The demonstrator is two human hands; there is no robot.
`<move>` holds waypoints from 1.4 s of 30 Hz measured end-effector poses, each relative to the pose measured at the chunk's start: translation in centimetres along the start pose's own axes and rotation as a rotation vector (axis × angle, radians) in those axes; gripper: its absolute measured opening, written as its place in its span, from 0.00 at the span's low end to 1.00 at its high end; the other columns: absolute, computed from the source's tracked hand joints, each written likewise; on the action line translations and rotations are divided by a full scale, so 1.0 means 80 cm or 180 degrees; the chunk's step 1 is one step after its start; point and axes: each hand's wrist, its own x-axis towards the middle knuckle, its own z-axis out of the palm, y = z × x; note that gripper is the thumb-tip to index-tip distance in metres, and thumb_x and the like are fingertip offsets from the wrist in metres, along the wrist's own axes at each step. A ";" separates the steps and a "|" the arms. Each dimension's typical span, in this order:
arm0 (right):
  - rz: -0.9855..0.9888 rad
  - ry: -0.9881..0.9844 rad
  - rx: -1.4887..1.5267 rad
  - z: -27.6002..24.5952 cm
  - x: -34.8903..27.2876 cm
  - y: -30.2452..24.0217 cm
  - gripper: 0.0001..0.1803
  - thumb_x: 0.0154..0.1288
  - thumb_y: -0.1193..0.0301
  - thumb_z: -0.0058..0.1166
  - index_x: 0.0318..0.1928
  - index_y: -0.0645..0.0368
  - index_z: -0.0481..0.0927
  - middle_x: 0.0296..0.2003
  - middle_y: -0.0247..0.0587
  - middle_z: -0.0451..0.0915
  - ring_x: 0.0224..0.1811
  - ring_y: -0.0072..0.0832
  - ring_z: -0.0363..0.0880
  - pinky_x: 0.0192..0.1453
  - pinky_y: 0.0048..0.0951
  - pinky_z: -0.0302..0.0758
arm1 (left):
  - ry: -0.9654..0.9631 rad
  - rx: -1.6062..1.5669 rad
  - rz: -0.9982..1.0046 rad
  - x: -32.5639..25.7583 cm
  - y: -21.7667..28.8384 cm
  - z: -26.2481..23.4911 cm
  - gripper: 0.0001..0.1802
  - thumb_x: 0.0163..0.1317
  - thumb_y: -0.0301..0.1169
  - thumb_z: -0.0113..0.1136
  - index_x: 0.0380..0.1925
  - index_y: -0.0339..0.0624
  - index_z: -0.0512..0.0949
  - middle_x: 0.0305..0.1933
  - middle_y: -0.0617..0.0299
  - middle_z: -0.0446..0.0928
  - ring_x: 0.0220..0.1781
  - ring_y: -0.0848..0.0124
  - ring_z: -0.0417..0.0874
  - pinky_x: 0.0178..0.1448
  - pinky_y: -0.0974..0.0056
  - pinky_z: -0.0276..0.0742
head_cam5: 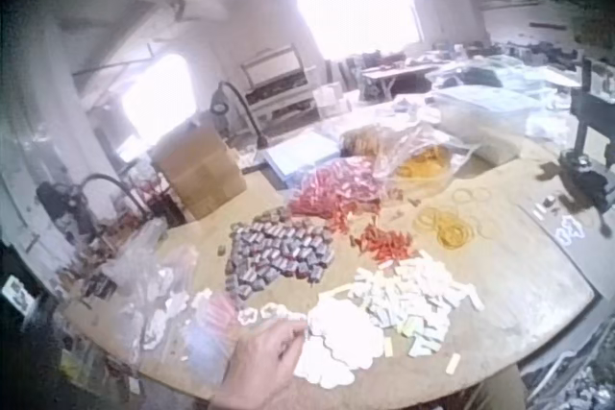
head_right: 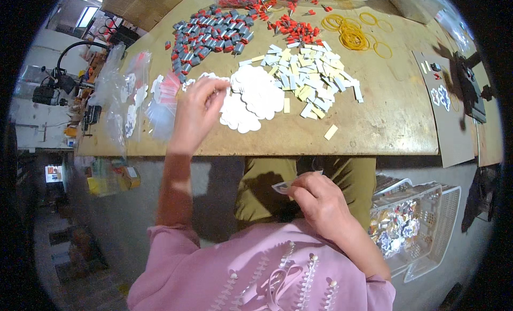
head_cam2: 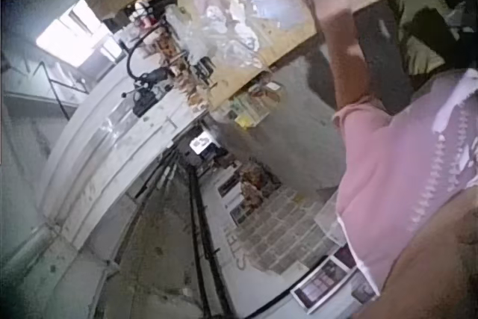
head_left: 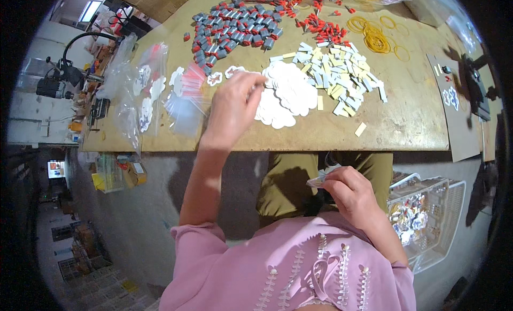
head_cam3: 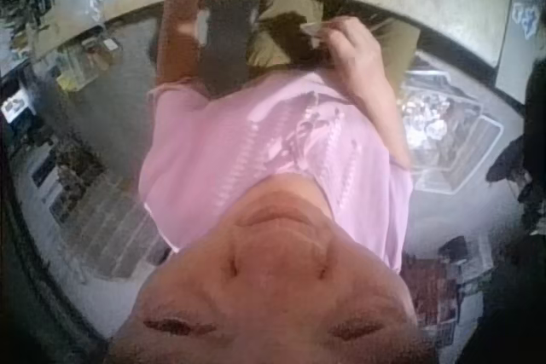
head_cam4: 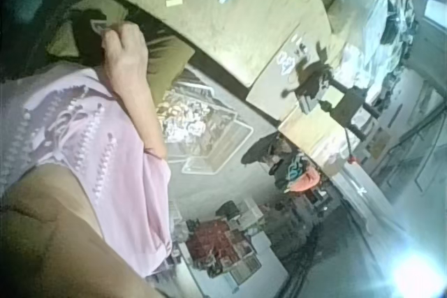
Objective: The person assembles small decorative items by hand, picking white flower-shaped pieces, yellow rectangular pieces, and yellow rubber bands from a table. They place these items into small clear plastic bags and seal them one at a time.
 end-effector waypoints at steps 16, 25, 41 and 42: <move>0.0309 0.0265 0.0120 -0.021 -0.005 0.006 0.15 0.58 0.85 0.62 0.48 0.64 0.84 0.50 0.50 0.81 0.52 0.48 0.84 0.52 0.42 0.84 | -0.0428 -0.1652 -0.0696 0.090 -0.017 0.044 0.15 0.67 0.23 0.71 0.51 0.39 0.80 0.45 0.60 0.86 0.48 0.74 0.88 0.50 0.65 0.83; 0.0385 0.0380 0.0724 -0.038 0.016 0.004 0.19 0.61 0.86 0.65 0.52 0.61 0.87 0.58 0.54 0.81 0.58 0.50 0.84 0.58 0.41 0.84 | -0.1080 -0.1939 0.0829 -0.035 0.126 0.040 0.17 0.59 0.19 0.73 0.47 0.42 0.82 0.48 0.57 0.86 0.48 0.59 0.86 0.56 0.59 0.82; 0.0704 0.0424 0.0589 -0.044 -0.028 0.007 0.14 0.61 0.84 0.67 0.48 0.61 0.85 0.56 0.50 0.83 0.56 0.49 0.86 0.54 0.40 0.86 | 0.0044 0.0183 0.0160 0.237 -0.042 0.131 0.16 0.69 0.34 0.68 0.53 0.42 0.88 0.44 0.47 0.88 0.43 0.53 0.90 0.51 0.52 0.85; 0.0704 0.0467 0.0565 -0.045 -0.030 0.009 0.14 0.61 0.84 0.67 0.47 0.61 0.85 0.56 0.50 0.83 0.56 0.49 0.86 0.53 0.40 0.86 | -0.0004 0.0382 0.0223 0.246 -0.046 0.138 0.15 0.68 0.36 0.69 0.51 0.43 0.88 0.43 0.47 0.88 0.44 0.51 0.90 0.52 0.51 0.85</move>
